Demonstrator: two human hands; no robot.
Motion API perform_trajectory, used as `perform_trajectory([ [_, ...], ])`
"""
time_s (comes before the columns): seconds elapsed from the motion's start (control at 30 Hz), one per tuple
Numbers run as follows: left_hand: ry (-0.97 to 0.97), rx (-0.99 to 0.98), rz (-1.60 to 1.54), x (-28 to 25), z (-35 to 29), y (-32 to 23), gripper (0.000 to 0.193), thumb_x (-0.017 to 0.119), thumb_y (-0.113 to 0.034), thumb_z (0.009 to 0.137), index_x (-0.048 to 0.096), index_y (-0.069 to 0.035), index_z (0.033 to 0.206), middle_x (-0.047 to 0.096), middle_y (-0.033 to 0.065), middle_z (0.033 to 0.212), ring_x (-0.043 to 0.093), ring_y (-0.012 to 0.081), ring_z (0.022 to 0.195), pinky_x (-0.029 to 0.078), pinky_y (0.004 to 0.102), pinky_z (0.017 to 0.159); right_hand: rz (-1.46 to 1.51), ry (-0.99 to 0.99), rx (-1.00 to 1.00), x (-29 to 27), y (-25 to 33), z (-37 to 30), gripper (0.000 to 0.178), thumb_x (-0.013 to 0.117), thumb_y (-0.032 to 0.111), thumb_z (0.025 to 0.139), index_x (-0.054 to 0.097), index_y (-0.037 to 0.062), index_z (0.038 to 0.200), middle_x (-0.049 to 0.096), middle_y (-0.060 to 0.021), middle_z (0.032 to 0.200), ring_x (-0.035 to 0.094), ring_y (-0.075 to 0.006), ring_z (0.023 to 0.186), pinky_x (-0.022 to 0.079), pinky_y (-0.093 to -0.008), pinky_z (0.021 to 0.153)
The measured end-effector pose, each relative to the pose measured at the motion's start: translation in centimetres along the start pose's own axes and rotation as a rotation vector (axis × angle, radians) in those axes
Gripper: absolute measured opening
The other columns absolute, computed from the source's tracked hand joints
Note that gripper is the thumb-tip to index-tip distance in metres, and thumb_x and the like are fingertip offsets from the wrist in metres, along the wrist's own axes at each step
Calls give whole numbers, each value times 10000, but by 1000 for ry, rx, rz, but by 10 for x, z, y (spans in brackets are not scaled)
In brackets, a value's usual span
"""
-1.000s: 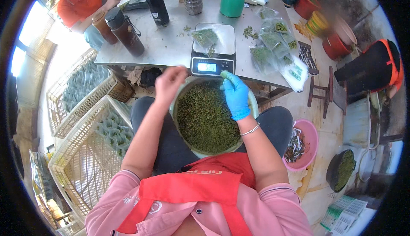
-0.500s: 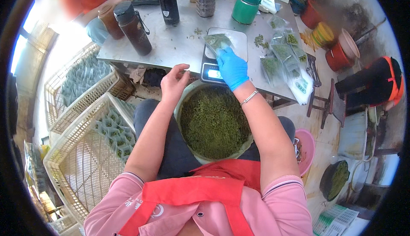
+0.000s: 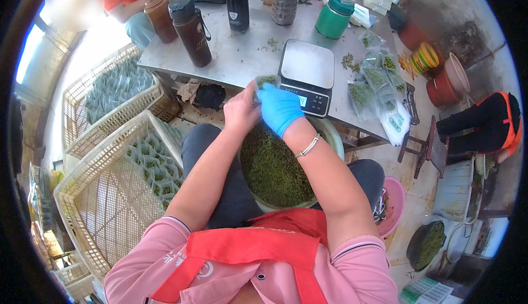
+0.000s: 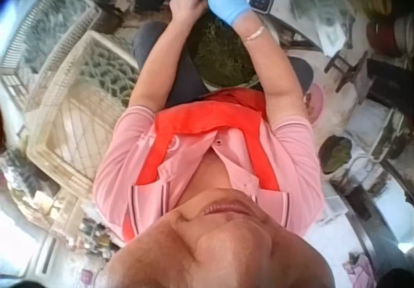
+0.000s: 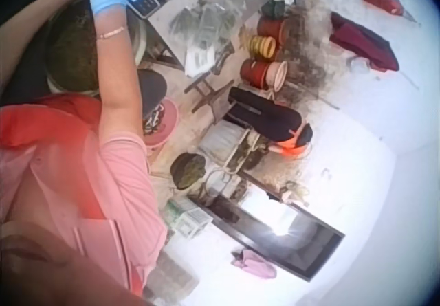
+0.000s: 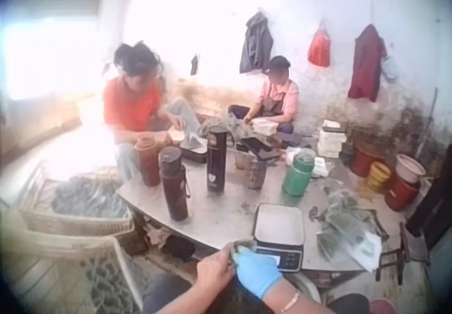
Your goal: The person scoops green tea leaves from a bowl into small plastic bags, weighs each bag on a digital scale, and places the filled bags into a crate. The process is repeated continuously while other workers perform similar tasks nearby.
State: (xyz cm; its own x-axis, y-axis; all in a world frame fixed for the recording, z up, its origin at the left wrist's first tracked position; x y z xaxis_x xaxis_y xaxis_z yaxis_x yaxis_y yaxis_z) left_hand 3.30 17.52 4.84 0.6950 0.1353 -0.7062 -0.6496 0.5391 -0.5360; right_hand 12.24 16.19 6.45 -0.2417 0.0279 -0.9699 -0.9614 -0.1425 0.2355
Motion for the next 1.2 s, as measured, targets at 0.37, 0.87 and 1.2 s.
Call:
perform_trajectory([
  [0.37, 11, 120, 85, 4, 3, -13, 499, 665, -206, 719, 519, -118, 1188, 646, 120, 814, 632, 308, 708, 487, 416, 609, 241, -21, -119, -14, -5, -21, 220, 521, 157, 824, 634, 99, 1003, 576, -172, 1098, 612, -374, 859, 514, -443, 736],
  [0.87, 111, -400, -164, 11, 3, 30, 655, 660, -548, 761, 523, -117, 1236, 666, 177, 1017, 630, 353, 967, 484, 398, 824, -117, -639, 511, -149, -394, -143, 306, 512, 167, 874, 608, 54, 1142, 613, -233, 1063, 580, -394, 1002, 451, -411, 885],
  [1.2, 68, -523, -732, 12, -25, 61, 576, 556, -464, 892, 519, -13, 1248, 677, 133, 770, 684, 169, 669, 503, 299, 661, 280, -985, 170, -158, -143, -94, 292, 453, 91, 928, 605, 36, 1171, 613, -158, 1178, 589, -272, 1064, 436, -356, 932],
])
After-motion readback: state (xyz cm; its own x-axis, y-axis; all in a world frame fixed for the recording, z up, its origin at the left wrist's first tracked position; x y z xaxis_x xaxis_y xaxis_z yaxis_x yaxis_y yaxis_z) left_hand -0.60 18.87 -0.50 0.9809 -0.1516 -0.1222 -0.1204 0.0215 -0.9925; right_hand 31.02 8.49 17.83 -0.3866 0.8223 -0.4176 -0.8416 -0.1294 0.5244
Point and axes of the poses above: each hand's wrist, its own z-axis towards the middle knuckle, its own x-axis out of the palm, y = z × x, the point moved 9 cm from there along z, towards the middle knuckle
